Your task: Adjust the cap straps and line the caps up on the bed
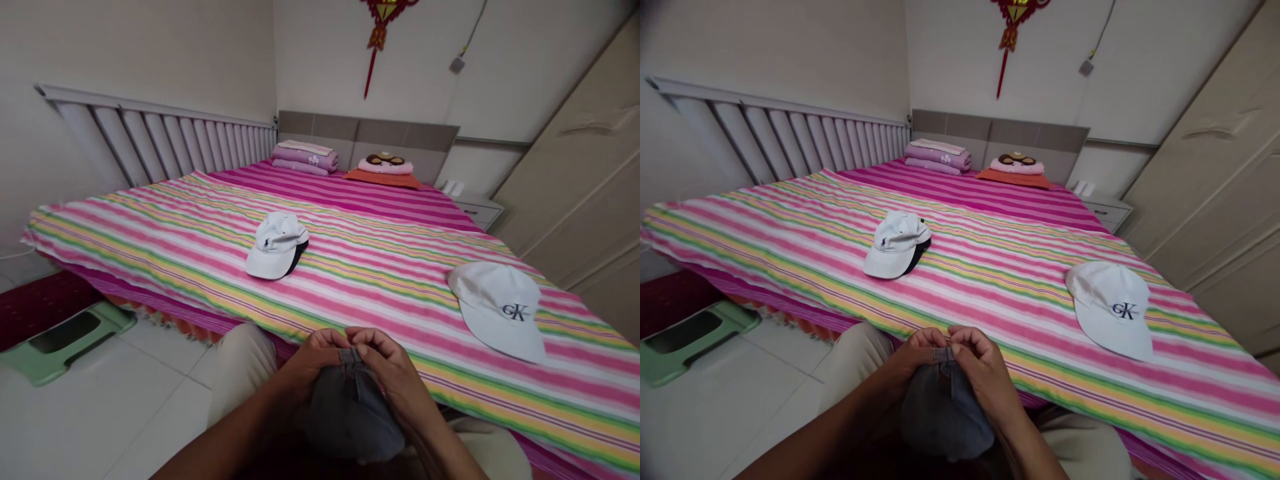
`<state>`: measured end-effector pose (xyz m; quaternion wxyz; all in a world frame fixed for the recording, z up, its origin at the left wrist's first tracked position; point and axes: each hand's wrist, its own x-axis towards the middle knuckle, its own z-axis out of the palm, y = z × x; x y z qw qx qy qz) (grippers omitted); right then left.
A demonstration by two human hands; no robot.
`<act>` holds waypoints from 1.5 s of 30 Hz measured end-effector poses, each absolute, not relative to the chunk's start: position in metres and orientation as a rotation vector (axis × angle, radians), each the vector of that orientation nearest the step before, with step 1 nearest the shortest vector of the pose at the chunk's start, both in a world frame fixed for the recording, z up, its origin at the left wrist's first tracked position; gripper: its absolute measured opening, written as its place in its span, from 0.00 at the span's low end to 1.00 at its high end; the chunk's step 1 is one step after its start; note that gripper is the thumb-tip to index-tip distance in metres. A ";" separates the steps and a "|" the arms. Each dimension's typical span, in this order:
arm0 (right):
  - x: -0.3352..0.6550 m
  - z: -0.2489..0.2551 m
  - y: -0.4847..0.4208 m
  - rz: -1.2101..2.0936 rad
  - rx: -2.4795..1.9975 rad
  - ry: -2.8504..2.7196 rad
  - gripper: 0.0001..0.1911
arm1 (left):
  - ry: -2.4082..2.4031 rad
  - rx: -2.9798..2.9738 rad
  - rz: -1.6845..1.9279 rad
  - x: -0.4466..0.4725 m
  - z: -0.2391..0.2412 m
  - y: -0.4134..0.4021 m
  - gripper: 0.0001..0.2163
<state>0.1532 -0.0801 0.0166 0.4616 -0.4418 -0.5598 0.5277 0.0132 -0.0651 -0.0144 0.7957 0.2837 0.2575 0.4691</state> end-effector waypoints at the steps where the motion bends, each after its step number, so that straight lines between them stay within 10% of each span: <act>1: 0.154 0.017 -0.081 1.134 -1.111 -1.448 0.07 | 0.559 0.613 1.008 0.013 -0.014 -0.065 0.09; 7: 0.151 0.025 -0.090 -0.228 -1.041 -1.994 0.09 | 0.586 0.595 1.051 0.013 -0.010 -0.066 0.11; 12: 0.142 0.026 -0.092 -0.423 -0.993 -2.010 0.06 | 0.634 0.593 1.104 0.018 -0.005 -0.068 0.12; 20: 0.140 0.027 -0.099 0.097 -0.896 -2.027 0.18 | 0.571 0.692 1.115 0.019 -0.012 -0.067 0.10; 29: 0.171 0.022 -0.077 1.607 -1.076 -1.501 0.16 | 0.531 0.696 0.976 0.009 -0.007 -0.066 0.14; 45: 0.168 0.027 -0.082 1.576 -1.120 -1.327 0.17 | 0.555 0.695 0.834 0.007 -0.001 -0.062 0.06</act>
